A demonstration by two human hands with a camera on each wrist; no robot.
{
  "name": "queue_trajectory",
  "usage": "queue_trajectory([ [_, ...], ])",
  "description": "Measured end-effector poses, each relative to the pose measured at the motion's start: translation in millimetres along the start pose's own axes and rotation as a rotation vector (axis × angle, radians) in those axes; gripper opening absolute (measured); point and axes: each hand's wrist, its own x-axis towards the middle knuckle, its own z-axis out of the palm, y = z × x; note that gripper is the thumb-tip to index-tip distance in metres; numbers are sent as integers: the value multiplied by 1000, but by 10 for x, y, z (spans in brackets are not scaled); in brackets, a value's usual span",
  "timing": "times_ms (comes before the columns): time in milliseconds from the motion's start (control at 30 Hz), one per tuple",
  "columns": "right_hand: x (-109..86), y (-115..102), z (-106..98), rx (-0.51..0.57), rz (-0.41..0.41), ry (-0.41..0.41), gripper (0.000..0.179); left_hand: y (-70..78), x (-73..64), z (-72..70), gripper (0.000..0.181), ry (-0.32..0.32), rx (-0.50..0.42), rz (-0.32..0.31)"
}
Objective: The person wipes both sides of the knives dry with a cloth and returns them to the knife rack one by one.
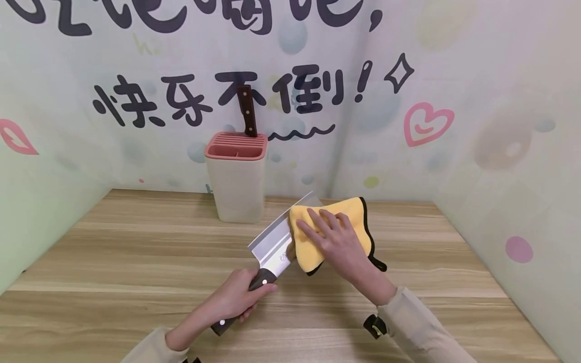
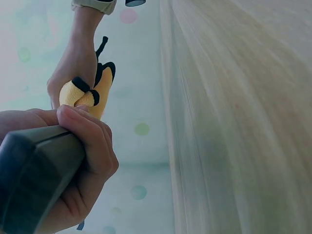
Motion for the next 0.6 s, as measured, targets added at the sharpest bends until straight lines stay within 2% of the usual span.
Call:
queue_trajectory([
  [167, 41, -85, -30, -23, -57, 25, 45, 8, 6, -2, 32, -2, 7, 2],
  [600, 94, -245, -42, -55, -184, 131, 38, 6, 16, -2, 32, -1, -15, -15],
])
